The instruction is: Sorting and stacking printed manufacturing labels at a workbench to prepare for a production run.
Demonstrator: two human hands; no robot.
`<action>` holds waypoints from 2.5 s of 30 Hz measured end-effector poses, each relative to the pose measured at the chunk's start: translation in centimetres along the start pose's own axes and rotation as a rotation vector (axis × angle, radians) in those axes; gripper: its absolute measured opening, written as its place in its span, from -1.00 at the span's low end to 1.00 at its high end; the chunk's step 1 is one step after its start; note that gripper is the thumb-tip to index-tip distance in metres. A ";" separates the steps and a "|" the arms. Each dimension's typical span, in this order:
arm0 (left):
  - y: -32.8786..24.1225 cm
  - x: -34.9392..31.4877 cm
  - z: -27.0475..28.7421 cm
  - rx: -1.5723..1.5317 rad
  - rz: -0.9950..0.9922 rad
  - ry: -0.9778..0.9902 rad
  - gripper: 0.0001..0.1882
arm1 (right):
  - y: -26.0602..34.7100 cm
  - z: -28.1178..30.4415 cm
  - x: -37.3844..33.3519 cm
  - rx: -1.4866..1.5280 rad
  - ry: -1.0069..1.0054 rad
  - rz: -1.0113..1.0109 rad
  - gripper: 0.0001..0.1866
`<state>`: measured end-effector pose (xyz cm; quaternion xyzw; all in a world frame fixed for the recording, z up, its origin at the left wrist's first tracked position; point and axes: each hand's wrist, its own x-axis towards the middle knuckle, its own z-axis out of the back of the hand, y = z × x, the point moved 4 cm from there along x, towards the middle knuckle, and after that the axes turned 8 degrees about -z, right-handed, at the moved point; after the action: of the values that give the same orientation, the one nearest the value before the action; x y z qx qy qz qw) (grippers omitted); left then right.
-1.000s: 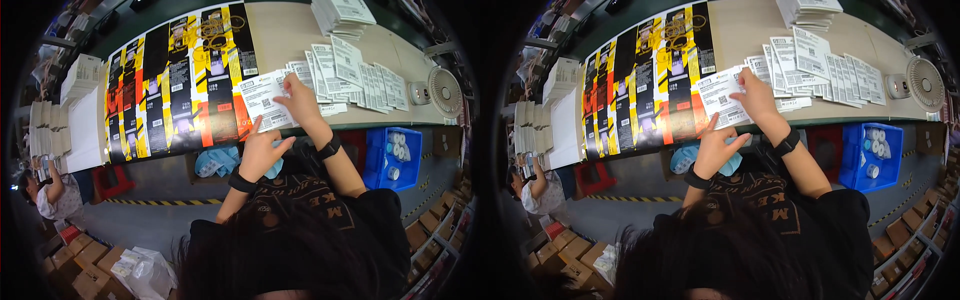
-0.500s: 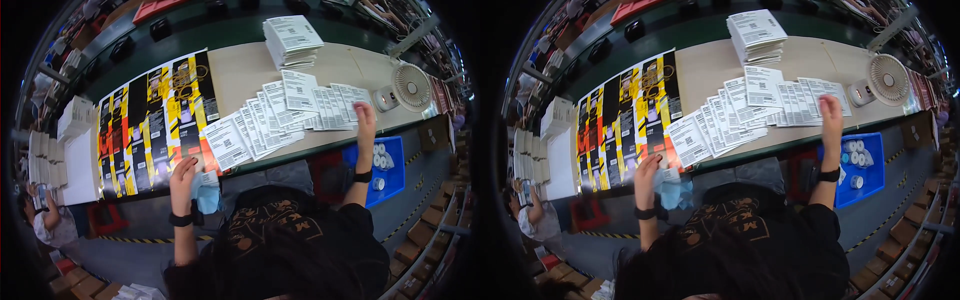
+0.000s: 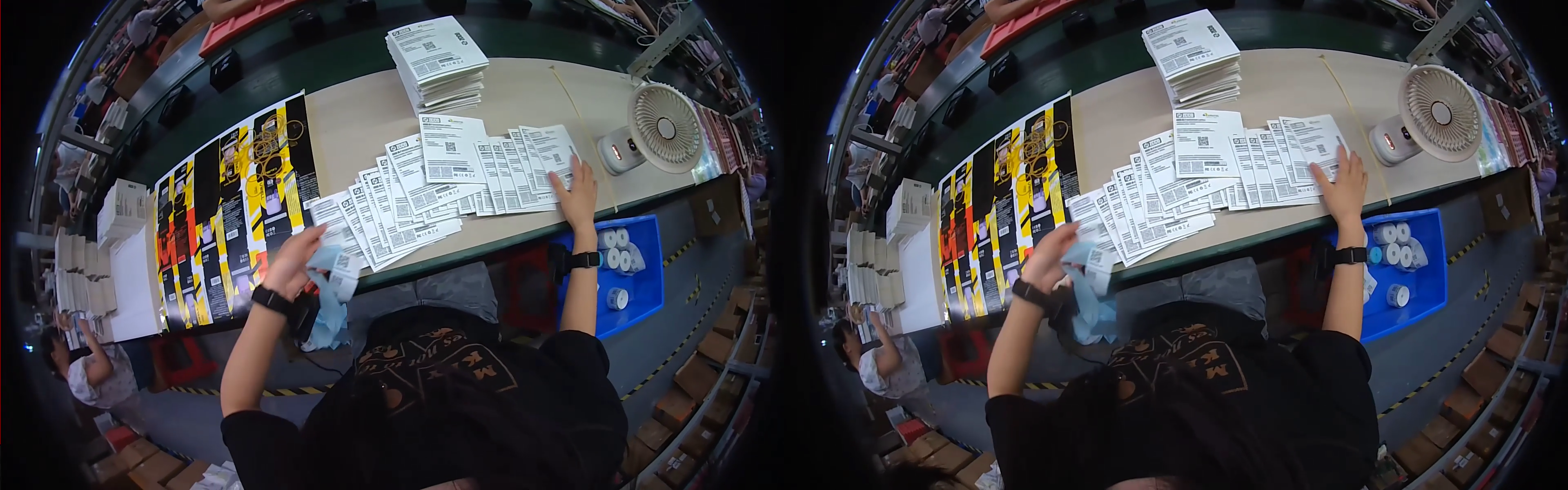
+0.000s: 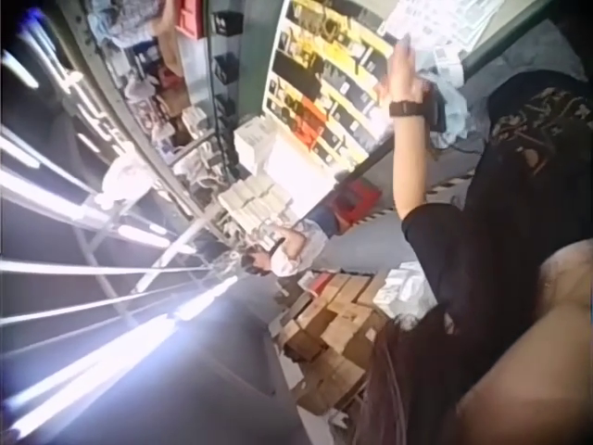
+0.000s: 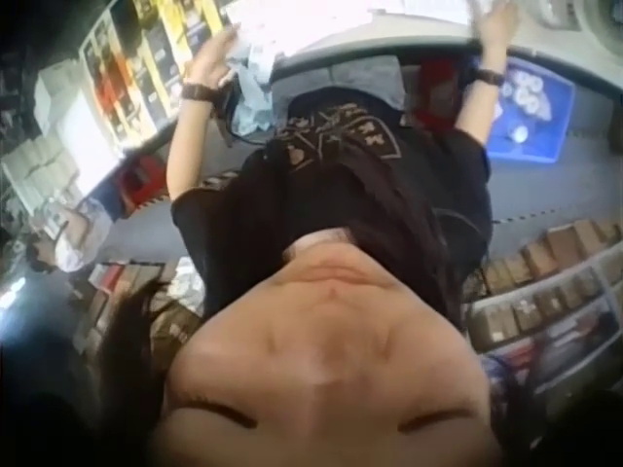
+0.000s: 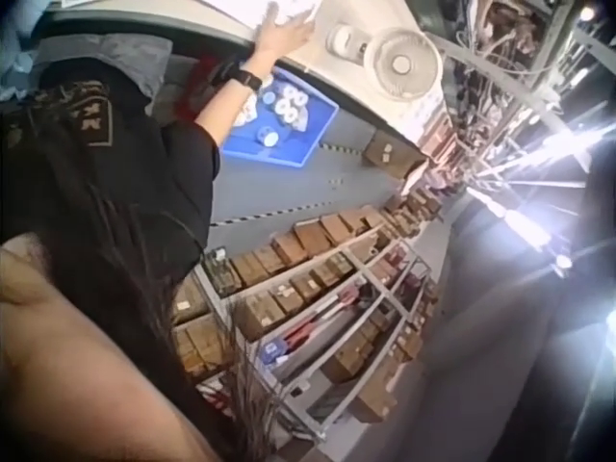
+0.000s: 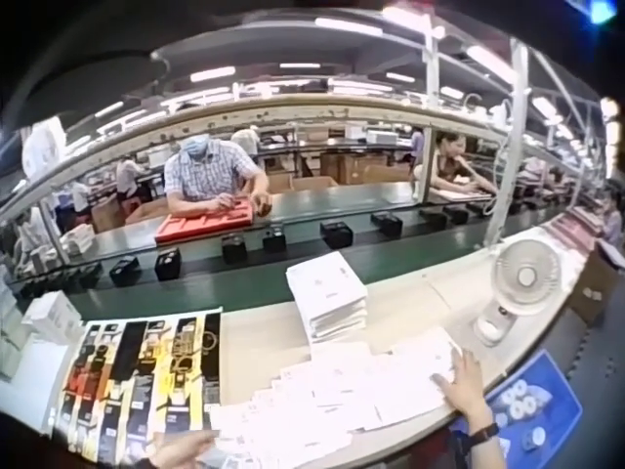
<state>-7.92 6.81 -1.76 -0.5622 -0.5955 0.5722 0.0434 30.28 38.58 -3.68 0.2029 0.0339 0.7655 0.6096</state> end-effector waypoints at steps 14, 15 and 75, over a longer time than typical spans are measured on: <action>-0.6 6.2 -13.9 0.189 -0.107 0.275 -0.53 | 13.3 0.3 -6.3 0.408 0.241 0.305 -0.26; -0.4 6.3 -14.0 0.202 -0.111 0.281 -0.54 | 13.3 0.3 -6.3 0.487 0.268 0.250 -0.24; -7.4 -2.0 -0.7 1.097 -0.745 0.230 -0.03 | 23.7 -1.8 -5.4 1.292 0.812 0.341 -0.06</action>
<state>-11.29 7.94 5.14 -0.2733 -0.3643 0.6751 0.5804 8.79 27.77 0.31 0.2239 0.6616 0.6915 0.1843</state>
